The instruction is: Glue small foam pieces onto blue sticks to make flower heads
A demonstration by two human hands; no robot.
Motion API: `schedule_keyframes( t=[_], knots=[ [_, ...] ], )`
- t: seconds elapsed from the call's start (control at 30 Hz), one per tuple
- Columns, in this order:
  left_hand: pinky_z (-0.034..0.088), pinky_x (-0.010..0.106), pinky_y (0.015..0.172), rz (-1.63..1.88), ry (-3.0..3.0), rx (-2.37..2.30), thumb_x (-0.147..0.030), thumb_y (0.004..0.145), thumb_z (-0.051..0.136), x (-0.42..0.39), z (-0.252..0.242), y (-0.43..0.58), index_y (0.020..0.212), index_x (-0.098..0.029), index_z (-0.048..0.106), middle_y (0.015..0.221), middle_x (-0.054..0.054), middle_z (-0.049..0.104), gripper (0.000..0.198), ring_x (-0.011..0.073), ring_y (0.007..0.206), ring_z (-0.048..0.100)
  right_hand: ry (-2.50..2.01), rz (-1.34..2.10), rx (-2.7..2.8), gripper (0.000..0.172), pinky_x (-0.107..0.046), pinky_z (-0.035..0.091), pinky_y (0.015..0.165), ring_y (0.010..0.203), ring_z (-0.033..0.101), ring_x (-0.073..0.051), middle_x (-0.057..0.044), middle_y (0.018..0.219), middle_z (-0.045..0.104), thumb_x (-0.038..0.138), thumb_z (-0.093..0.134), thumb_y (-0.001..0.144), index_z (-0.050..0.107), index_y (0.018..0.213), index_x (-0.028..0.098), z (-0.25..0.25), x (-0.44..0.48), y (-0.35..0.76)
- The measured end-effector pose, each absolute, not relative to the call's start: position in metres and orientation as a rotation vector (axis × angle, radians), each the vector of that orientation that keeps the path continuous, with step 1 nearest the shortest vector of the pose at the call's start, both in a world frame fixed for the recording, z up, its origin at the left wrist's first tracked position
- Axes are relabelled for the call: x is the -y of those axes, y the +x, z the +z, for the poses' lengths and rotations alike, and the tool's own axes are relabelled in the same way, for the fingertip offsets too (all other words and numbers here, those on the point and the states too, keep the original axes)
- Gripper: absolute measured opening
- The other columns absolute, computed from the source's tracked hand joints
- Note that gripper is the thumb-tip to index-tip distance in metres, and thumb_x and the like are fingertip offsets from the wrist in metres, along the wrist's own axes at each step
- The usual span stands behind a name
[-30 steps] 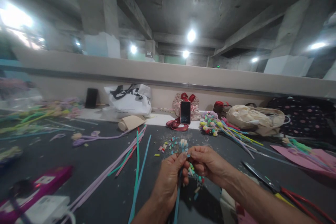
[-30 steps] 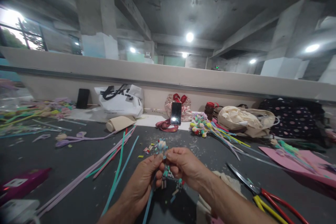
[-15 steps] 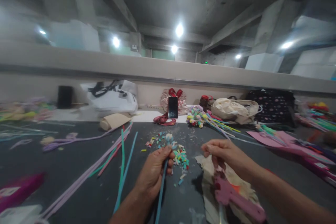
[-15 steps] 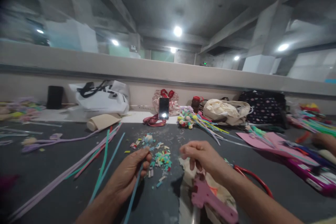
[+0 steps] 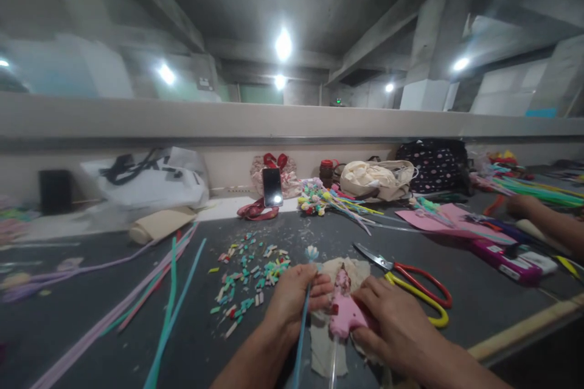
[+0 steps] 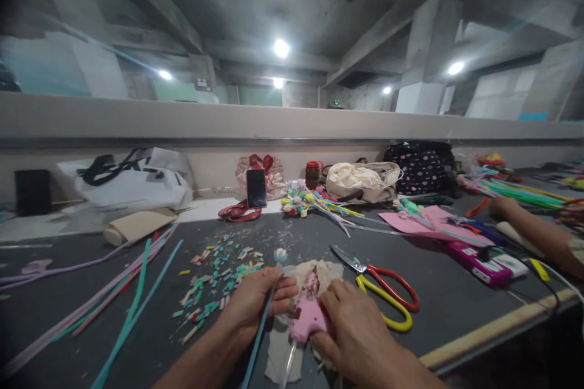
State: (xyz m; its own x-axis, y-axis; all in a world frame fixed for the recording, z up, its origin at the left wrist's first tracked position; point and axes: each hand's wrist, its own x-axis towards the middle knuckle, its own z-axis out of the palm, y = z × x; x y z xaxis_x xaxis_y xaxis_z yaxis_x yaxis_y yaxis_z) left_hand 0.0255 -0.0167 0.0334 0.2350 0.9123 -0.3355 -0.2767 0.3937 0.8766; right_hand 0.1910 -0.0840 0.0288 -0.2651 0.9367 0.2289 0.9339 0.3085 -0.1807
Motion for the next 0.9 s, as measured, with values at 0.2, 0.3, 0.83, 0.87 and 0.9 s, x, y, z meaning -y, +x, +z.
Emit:
schedule_keyframes(
  t=[0.2,0.3,0.83,0.87,0.9],
  knots=[
    [0.044,0.018,0.044,0.985,0.841,-1.054,-0.022,0.072,0.052,0.014,0.019,0.038,0.064,-0.014,0.046,0.058,0.002,0.059,0.013,0.0088,0.048,0.057,-1.641,0.184,2.210,0.012,-0.026,0.033,0.062,0.071,0.048,-0.017,-0.001,0.077,0.055,0.026,0.053,0.067,0.058,0.076,0.020,0.031,0.082,0.203],
    [0.042,0.017,0.043,0.980,0.884,-1.073,-0.024,0.071,0.054,0.013,0.018,0.039,0.062,-0.014,0.046,0.057,0.003,0.059,0.015,0.0082,0.046,0.055,-1.600,0.435,2.079,0.012,-0.024,0.035,0.061,0.068,0.049,-0.015,0.000,0.074,0.056,0.026,0.053,0.068,0.060,0.076,0.019,0.040,0.083,0.215],
    [0.036,0.013,0.038,0.899,0.905,-1.052,-0.029,0.068,0.058,0.009,0.013,0.039,0.061,-0.013,0.049,0.057,0.003,0.059,0.020,0.0059,0.043,0.051,-0.825,1.246,0.703,0.026,-0.022,0.046,0.056,0.063,0.057,-0.014,-0.005,0.083,0.066,0.035,0.053,0.075,0.063,0.091,0.019,0.048,0.071,0.259],
    [0.036,0.013,0.038,0.897,0.879,-1.032,-0.030,0.067,0.059,0.009,0.015,0.037,0.061,-0.013,0.050,0.057,0.003,0.059,0.020,0.0060,0.044,0.051,-0.827,1.263,0.711,0.026,-0.021,0.046,0.052,0.060,0.056,-0.013,-0.004,0.081,0.066,0.037,0.054,0.074,0.063,0.092,0.019,0.048,0.072,0.255],
    [0.036,0.013,0.038,0.902,0.851,-1.007,-0.030,0.066,0.061,0.010,0.017,0.036,0.061,-0.013,0.050,0.058,0.003,0.060,0.021,0.0060,0.044,0.052,-0.845,1.290,0.732,0.027,-0.020,0.045,0.049,0.057,0.055,-0.013,-0.004,0.079,0.066,0.038,0.055,0.073,0.063,0.091,0.019,0.047,0.074,0.250]
  ],
)
